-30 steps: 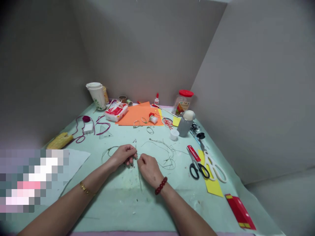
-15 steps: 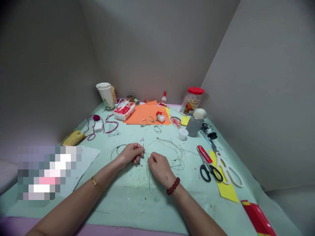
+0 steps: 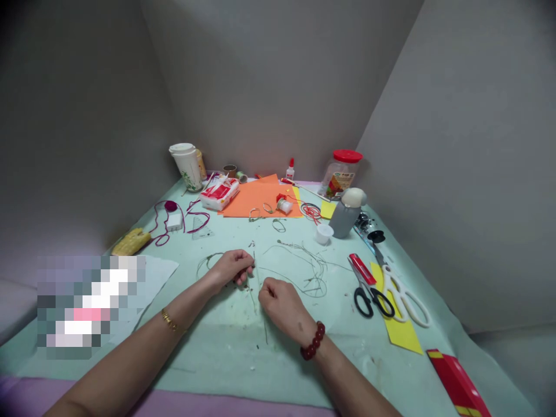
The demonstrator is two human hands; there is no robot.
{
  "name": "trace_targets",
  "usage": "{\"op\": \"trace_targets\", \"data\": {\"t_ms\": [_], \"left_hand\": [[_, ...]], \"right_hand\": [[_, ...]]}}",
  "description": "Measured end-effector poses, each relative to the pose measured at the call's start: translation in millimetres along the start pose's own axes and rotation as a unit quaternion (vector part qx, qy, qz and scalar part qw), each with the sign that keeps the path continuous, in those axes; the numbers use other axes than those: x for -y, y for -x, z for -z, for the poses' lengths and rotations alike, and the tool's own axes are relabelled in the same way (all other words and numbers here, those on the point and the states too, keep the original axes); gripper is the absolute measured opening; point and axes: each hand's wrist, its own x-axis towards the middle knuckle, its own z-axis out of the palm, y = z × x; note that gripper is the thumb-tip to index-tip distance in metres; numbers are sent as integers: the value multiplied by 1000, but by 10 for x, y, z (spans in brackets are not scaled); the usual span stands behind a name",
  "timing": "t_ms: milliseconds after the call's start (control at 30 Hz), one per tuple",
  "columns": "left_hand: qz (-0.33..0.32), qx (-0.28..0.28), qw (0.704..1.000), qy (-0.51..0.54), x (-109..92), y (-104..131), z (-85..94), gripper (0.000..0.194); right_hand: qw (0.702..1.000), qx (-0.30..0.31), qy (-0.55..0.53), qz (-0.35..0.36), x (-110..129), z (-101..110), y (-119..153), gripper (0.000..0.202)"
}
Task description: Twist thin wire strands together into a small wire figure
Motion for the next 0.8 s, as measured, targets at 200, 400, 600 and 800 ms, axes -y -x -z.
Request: {"op": "trace_targets", "data": {"t_ms": [200,400,600,800], "left_hand": [[15,10,1000,-9,-28,22,30,12],[20,21,999,-14,-34,28,49,11],[20,24,999,-17,-14,25,66,11],[14,29,999,-13,14,7,74,10]], "right_hand": [[998,55,-6,15,16,-79,81,16],[993,119,-10,11,112,-131,172,16],[986,162,-16,19,209,-180,227,18],[986,165,-14,30,195,-207,224,18]]}}
